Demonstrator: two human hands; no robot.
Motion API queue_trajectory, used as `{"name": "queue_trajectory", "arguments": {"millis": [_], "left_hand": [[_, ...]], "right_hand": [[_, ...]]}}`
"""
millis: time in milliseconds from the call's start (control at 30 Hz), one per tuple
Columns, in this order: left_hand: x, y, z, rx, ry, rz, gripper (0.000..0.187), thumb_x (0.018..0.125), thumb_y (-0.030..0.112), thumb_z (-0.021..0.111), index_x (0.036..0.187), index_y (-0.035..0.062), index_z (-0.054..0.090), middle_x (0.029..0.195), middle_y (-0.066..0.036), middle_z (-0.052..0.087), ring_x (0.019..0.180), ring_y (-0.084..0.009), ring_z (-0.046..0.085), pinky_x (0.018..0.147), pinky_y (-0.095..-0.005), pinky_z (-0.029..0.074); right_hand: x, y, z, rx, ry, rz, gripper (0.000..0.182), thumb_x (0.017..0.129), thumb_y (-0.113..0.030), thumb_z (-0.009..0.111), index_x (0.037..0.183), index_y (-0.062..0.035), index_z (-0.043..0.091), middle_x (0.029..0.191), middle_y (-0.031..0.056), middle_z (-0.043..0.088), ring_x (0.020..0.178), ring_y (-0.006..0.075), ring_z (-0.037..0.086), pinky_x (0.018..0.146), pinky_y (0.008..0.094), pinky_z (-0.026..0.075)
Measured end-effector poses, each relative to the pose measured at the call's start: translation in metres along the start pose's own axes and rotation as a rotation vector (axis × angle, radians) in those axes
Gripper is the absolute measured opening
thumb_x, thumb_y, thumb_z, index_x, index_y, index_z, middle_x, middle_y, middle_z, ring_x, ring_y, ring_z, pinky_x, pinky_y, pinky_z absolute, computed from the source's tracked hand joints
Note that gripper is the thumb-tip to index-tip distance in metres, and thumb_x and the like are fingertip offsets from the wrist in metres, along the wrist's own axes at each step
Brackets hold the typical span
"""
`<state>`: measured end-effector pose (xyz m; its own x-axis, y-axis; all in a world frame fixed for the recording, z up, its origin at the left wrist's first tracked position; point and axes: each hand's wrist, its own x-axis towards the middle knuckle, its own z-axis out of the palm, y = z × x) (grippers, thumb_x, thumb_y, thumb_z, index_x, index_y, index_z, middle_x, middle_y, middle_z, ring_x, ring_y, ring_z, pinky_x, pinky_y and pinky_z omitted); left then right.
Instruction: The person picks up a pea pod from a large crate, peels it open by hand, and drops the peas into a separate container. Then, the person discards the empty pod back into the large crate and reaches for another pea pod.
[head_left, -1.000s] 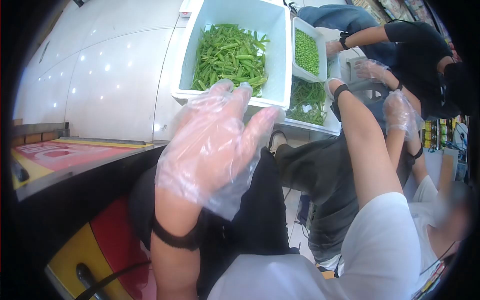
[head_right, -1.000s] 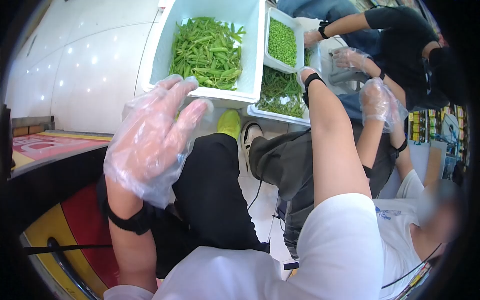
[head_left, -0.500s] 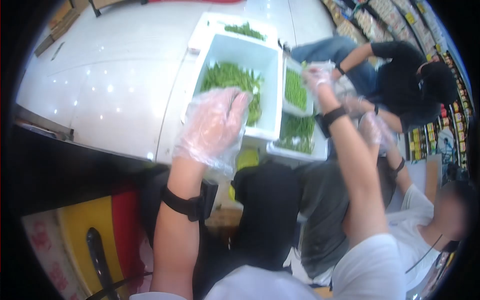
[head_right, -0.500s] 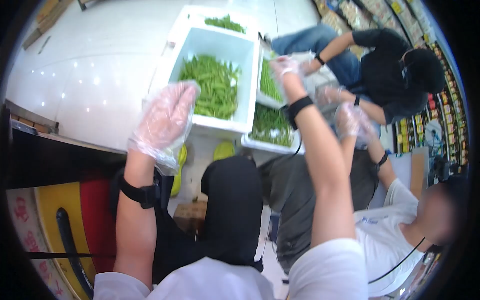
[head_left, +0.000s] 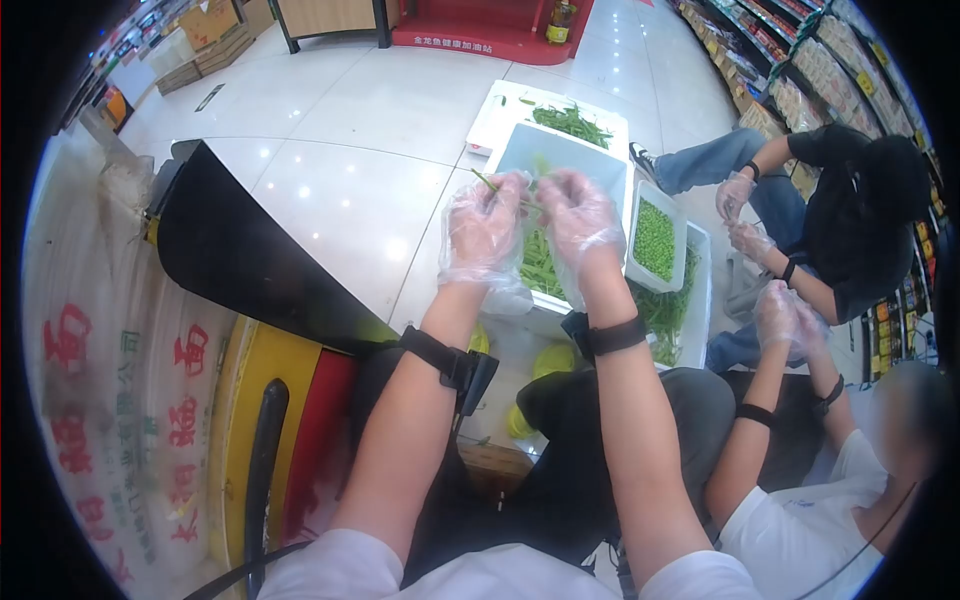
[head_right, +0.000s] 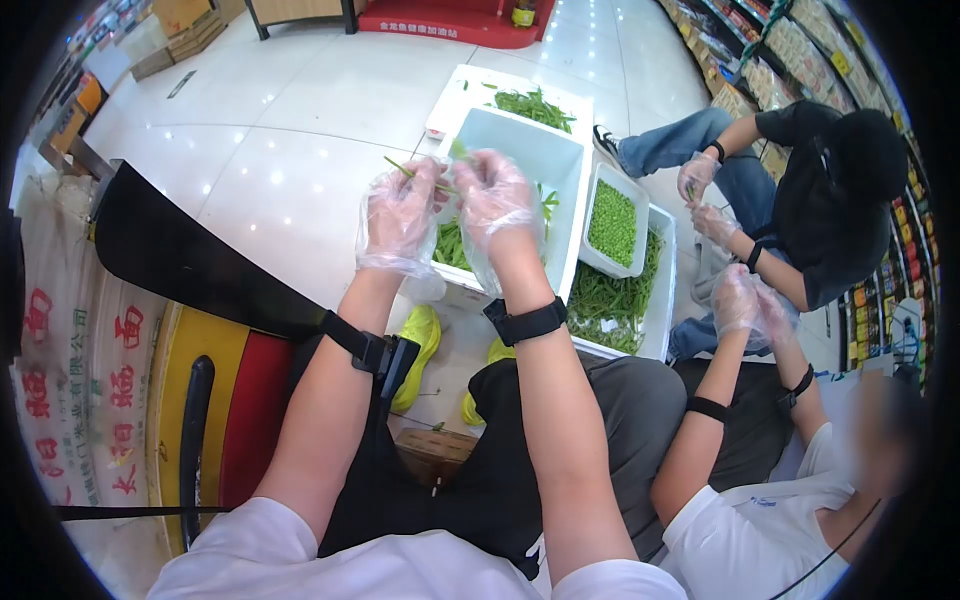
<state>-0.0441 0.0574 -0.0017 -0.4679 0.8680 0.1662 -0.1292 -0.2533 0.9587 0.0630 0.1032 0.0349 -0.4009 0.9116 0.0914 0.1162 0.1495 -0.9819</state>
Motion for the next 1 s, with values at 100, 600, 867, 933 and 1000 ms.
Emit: {"name": "queue_trajectory", "arguments": {"millis": [100,600,867,933,1000], "left_hand": [[-0.007,0.007,0.008,0.299,0.124,0.071,0.039,0.093,0.037,0.052,0.09,0.0006,0.066,0.078,-0.008,0.066,0.065,-0.0176,0.061,0.062,-0.0325,0.049],[-0.021,0.021,0.035,0.643,-0.013,0.407,0.035,0.089,0.027,0.058,0.072,-0.0029,0.063,0.057,-0.016,0.058,0.054,-0.0262,0.056,0.054,-0.0368,0.043],[-0.013,0.022,0.01,0.598,0.103,0.438,0.035,0.081,0.019,0.069,0.106,-0.0042,0.06,0.095,-0.012,0.063,0.08,-0.0157,0.058,0.071,-0.0282,0.048],[-0.021,0.037,0.015,0.378,0.0,0.344,0.031,0.081,0.013,0.069,0.107,-0.0037,0.061,0.096,-0.008,0.064,0.087,-0.0123,0.058,0.077,-0.0242,0.046],[-0.021,0.04,0.013,0.191,0.027,0.299,0.033,0.08,0.016,0.07,0.104,-0.005,0.061,0.096,-0.012,0.064,0.088,-0.0158,0.06,0.078,-0.0271,0.048]], "right_hand": [[-0.008,0.014,-0.006,0.213,0.313,0.018,0.023,0.092,-0.017,0.056,0.107,0.0001,0.055,0.083,0.0044,0.063,0.07,0.0097,0.056,0.062,0.0252,0.045],[-0.006,0.026,-0.041,0.706,0.436,0.068,0.02,0.089,-0.017,0.061,0.102,-0.0023,0.054,0.086,0.0049,0.061,0.074,0.014,0.058,0.069,0.027,0.046],[-0.02,0.007,-0.038,0.449,0.342,0.072,0.04,0.079,-0.016,0.072,0.111,0.003,0.056,0.094,0.0052,0.062,0.084,0.0124,0.057,0.073,0.0261,0.046],[-0.021,0.005,-0.032,0.169,0.327,0.002,0.034,0.079,-0.015,0.072,0.104,0.004,0.061,0.088,0.0057,0.063,0.078,0.0119,0.057,0.071,0.0262,0.046],[-0.02,0.011,-0.028,0.099,0.288,-0.088,0.03,0.079,-0.015,0.072,0.101,0.0039,0.062,0.086,0.0059,0.063,0.076,0.012,0.057,0.069,0.0267,0.047]]}}
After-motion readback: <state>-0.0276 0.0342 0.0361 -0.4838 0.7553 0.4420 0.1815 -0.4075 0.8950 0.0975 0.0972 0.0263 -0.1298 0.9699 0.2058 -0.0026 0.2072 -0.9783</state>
